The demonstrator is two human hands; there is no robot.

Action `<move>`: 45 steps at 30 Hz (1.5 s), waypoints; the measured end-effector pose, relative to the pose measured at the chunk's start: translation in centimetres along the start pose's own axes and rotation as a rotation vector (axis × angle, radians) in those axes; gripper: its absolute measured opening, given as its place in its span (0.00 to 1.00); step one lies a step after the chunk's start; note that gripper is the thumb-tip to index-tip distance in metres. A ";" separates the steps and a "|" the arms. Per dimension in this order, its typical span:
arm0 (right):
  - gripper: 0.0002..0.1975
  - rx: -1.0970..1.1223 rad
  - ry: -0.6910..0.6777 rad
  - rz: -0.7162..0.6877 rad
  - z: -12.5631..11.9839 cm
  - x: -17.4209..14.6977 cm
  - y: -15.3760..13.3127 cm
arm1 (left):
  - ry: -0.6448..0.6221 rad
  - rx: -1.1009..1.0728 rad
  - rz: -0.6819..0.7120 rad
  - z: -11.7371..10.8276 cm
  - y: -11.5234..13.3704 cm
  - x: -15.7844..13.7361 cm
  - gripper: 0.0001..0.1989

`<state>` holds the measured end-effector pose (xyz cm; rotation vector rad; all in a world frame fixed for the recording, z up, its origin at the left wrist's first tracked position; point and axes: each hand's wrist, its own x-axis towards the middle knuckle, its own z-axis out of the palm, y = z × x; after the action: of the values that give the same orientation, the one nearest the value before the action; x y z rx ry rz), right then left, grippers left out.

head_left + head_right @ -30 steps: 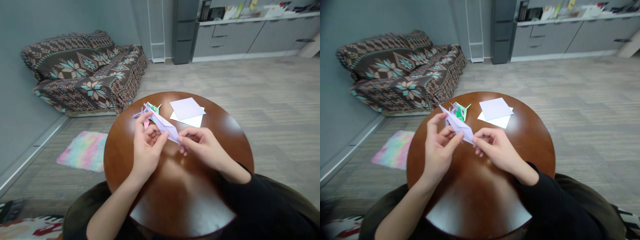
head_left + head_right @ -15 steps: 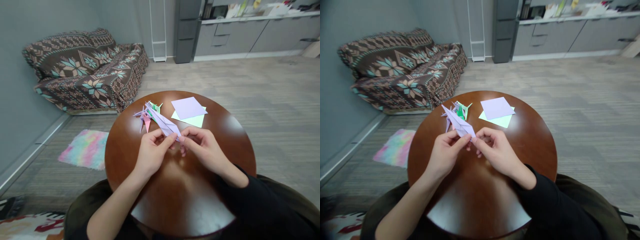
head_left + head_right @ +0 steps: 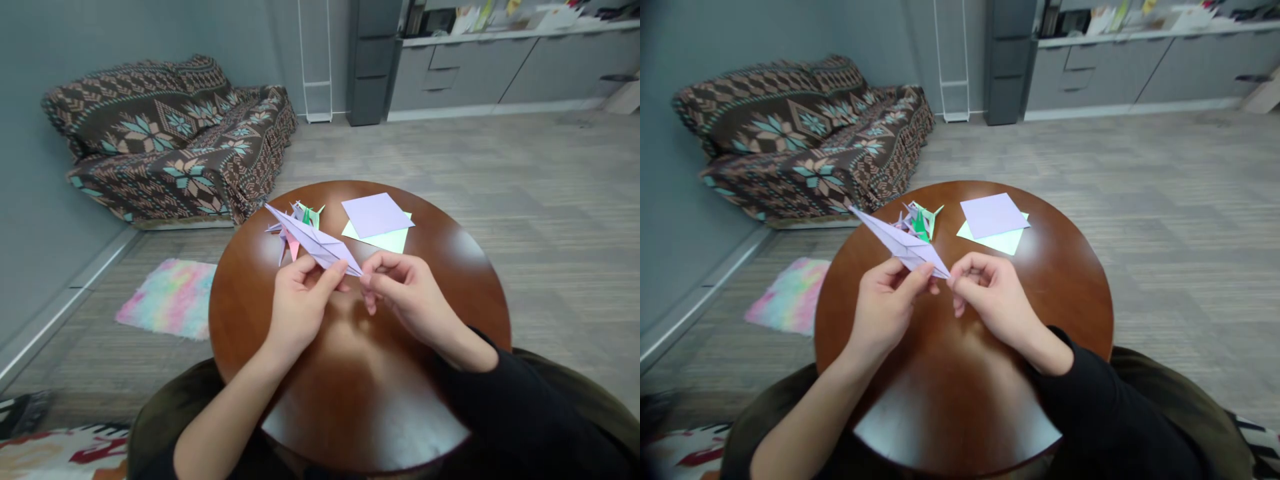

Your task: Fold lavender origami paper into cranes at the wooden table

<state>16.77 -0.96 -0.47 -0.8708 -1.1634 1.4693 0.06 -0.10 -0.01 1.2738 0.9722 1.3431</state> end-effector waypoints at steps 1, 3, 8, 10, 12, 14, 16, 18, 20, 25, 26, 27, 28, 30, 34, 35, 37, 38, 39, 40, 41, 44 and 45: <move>0.04 -0.010 0.002 -0.002 0.0 0.0 0.0 | 0.004 -0.001 -0.004 0.0 0.0 0.0 0.08; 0.04 -0.039 -0.008 -0.010 0.0 -0.1 -0.1 | -0.007 0.006 -0.015 0.0 0.1 0.0 0.08; 0.06 -0.107 -0.031 -0.016 0.6 -0.1 -0.5 | -0.065 0.051 -0.023 0.1 0.6 0.0 0.08; 0.06 -0.120 -0.017 -0.002 0.8 -0.1 -0.7 | -0.076 0.068 -0.032 0.1 0.8 -0.1 0.08; 0.05 -0.137 0.006 0.008 1.0 -0.1 -0.7 | -0.080 0.076 -0.026 0.1 0.9 -0.2 0.07; 0.04 -0.158 0.031 0.014 1.0 -0.1 -0.7 | -0.074 0.074 -0.007 0.0 0.6 -0.2 0.07; 0.03 -0.179 0.057 0.025 0.8 -0.1 -0.6 | -0.045 0.044 0.021 -0.2 0.3 0.0 0.07; 0.03 -0.186 0.078 0.035 0.6 0.0 -0.4 | -0.007 -0.002 0.045 -0.5 -0.1 0.2 0.06; 0.04 -0.185 0.090 0.037 0.4 0.0 -0.2 | 0.000 -0.028 0.036 -0.7 -0.3 0.3 0.06; 0.05 -0.162 -0.026 0.003 0.2 -0.2 -0.6 | -0.125 -0.046 -0.114 -0.7 -0.1 0.5 0.09; 0.07 -0.156 -0.085 0.010 0.0 -0.2 -0.8 | -0.131 -0.053 -0.134 -0.8 0.0 0.5 0.09; 0.09 -0.157 -0.125 0.024 -0.2 -0.2 -0.9 | -0.128 -0.060 -0.151 -0.8 0.1 0.6 0.10; 0.12 -0.169 -0.132 0.038 -0.4 -0.1 -1.0 | -0.124 -0.070 -0.172 -0.9 0.2 0.6 0.10; 0.16 -0.202 -0.063 0.051 -0.8 0.2 -1.0 | -0.157 -0.085 -0.243 -1.1 0.3 0.7 0.10; 0.14 -0.097 -0.018 0.080 -1.1 0.8 -0.4 | -0.460 -0.028 -0.402 -1.1 0.8 0.6 0.12; 0.13 -0.053 -0.035 0.084 -1.1 0.9 -0.3 | -0.523 -0.004 -0.400 -1.1 0.9 0.5 0.12; 0.12 0.002 -0.025 0.062 -1.0 1.0 -0.1 | -0.539 0.033 -0.334 -0.9 1.0 0.5 0.12; 0.12 0.012 -0.003 0.048 -0.9 1.0 -0.1 | -0.499 0.038 -0.293 -0.8 1.0 0.5 0.12; 0.13 0.014 0.021 0.039 -0.9 1.0 -0.1 | -0.452 0.034 -0.262 -0.7 1.0 0.4 0.11; 0.13 0.012 0.042 0.035 -0.9 0.9 -0.1 | -0.408 0.022 -0.242 -0.7 1.0 0.4 0.11; 0.13 0.006 0.062 0.032 -0.8 0.9 -0.1 | -0.375 0.001 -0.237 -0.6 0.9 0.3 0.11; 0.13 0.003 0.145 -0.007 -0.4 0.7 0.0 | -0.329 -0.069 -0.270 -0.6 0.6 0.2 0.15; 0.13 0.010 0.172 -0.027 -0.3 0.6 0.1 | -0.309 -0.076 -0.271 -0.6 0.5 0.2 0.15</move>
<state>16.89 -0.28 -0.63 -0.9512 -1.0352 1.3491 -0.56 0.07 0.45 1.2004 0.8336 0.9343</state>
